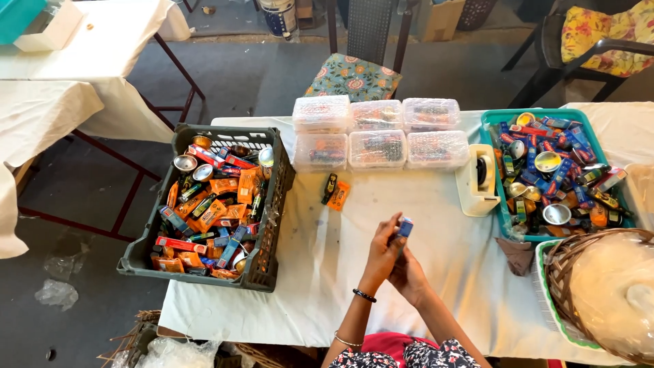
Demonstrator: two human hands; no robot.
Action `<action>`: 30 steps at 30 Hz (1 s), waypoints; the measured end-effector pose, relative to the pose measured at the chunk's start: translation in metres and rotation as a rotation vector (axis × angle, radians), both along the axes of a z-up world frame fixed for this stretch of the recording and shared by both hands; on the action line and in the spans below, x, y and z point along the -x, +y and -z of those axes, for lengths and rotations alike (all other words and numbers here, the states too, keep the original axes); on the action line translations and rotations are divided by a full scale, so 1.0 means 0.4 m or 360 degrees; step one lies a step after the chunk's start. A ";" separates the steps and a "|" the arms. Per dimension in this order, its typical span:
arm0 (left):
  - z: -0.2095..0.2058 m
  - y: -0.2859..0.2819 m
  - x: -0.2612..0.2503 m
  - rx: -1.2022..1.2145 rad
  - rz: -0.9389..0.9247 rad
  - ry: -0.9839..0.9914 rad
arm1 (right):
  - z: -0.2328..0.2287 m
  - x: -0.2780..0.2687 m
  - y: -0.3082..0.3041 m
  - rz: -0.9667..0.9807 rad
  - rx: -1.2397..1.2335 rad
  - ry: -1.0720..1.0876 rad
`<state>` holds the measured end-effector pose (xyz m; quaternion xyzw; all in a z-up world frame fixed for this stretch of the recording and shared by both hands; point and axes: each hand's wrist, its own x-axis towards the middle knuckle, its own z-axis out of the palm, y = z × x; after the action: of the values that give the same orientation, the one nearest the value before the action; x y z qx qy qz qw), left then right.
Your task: Sort small snack packets and candies into plastic containers and clear bags.
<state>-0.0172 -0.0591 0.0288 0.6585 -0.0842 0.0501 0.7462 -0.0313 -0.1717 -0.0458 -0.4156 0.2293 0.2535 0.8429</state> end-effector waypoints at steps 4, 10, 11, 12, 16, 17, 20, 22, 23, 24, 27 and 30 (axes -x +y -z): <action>-0.069 -0.004 0.013 -0.0400 0.0025 -0.0043 | 0.081 0.006 -0.019 -0.0005 0.0028 0.0152; -0.025 -0.064 0.033 -0.1301 0.0094 -0.0433 | 0.284 0.024 -0.045 0.0108 -0.0510 -0.0040; 0.026 -0.079 0.035 -0.1300 0.0090 -0.0431 | 0.229 0.027 -0.033 0.0104 -0.0508 -0.0039; 0.078 -0.096 0.037 -0.1397 0.0118 -0.0450 | 0.174 0.030 -0.022 0.0186 -0.0549 0.0031; 0.199 -0.108 0.040 -0.1696 0.0182 -0.0331 | 0.113 0.011 -0.037 0.0407 -0.0626 0.0320; 0.211 -0.092 0.033 -0.1690 0.0187 -0.0324 | 0.210 -0.006 -0.098 0.0410 -0.0620 0.0327; 0.231 -0.026 0.015 -0.1494 0.0175 -0.0121 | 0.414 -0.045 -0.250 0.0506 -0.0457 0.0108; 0.218 0.028 0.002 -0.1578 0.0221 0.0381 | 0.430 -0.064 -0.324 0.0630 -0.0295 0.0028; 0.243 0.049 -0.007 -0.1575 0.0228 0.0385 | 0.430 -0.060 -0.341 0.0633 -0.0291 0.0034; 0.265 0.070 -0.026 -0.1731 0.0171 0.0484 | 0.430 -0.065 -0.357 0.0682 -0.0220 0.0115; 0.301 0.141 -0.098 -0.1975 0.0064 0.0561 | 0.450 -0.044 -0.370 0.0707 -0.0041 0.0214; 0.335 0.203 -0.169 -0.2123 -0.0123 0.0494 | 0.443 0.006 -0.329 0.0605 0.0225 0.0249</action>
<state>0.0504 0.0220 -0.1050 0.9793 0.0346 -0.0808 0.1822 -0.0338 -0.3035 -0.2231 -0.4020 0.3856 0.1047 0.8239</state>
